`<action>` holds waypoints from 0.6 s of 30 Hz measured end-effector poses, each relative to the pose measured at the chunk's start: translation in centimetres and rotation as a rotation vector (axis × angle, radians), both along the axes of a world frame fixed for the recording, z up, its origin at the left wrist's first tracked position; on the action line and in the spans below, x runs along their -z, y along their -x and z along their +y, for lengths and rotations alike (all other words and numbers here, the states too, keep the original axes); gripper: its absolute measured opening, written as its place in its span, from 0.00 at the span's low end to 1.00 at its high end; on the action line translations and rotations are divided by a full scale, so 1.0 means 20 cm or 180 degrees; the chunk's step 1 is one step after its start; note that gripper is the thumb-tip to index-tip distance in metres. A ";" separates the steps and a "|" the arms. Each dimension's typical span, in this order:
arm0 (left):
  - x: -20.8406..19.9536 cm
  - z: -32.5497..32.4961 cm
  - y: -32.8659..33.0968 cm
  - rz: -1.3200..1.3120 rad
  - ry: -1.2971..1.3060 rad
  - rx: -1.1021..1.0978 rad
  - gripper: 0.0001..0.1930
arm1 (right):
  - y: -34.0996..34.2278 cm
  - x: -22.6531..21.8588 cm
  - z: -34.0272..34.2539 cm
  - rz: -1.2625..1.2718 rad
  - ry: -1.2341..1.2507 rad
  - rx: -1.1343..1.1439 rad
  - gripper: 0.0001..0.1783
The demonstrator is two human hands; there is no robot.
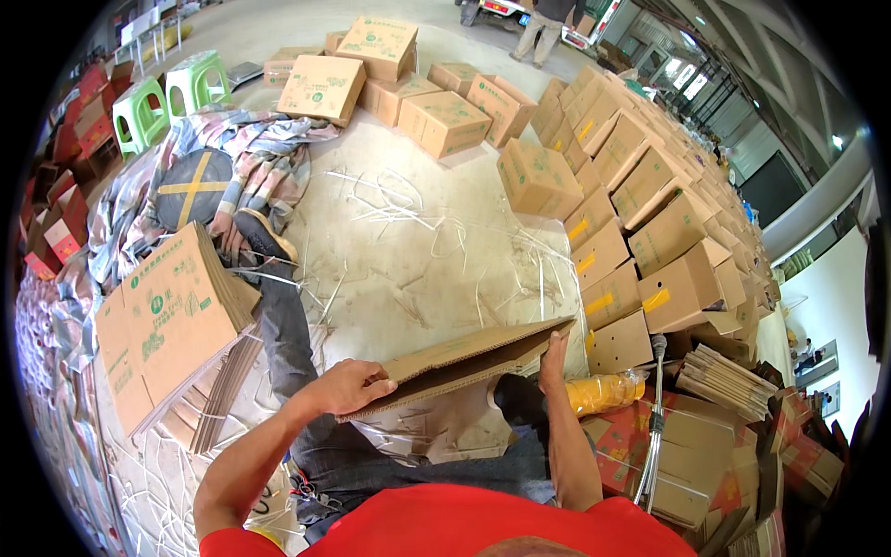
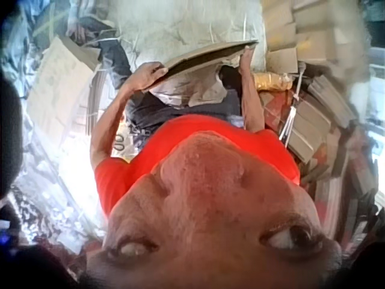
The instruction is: The person sits on the floor and repeatedly folds flat cardboard sheets into small boxes. They use a handheld tape dispenser to seal the box seams and place the finished boxes into a pile nearby.
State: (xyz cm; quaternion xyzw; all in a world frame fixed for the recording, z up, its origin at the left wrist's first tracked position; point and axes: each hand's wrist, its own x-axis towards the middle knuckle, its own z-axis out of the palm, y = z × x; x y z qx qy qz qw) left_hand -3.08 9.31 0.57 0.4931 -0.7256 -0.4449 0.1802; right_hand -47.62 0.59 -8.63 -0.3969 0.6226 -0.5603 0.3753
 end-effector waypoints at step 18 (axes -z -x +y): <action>-0.02 -0.18 -0.13 -0.1344 0.1627 -0.0575 0.11 | -0.09 -0.52 -0.08 0.2609 -0.0536 -0.2278 0.17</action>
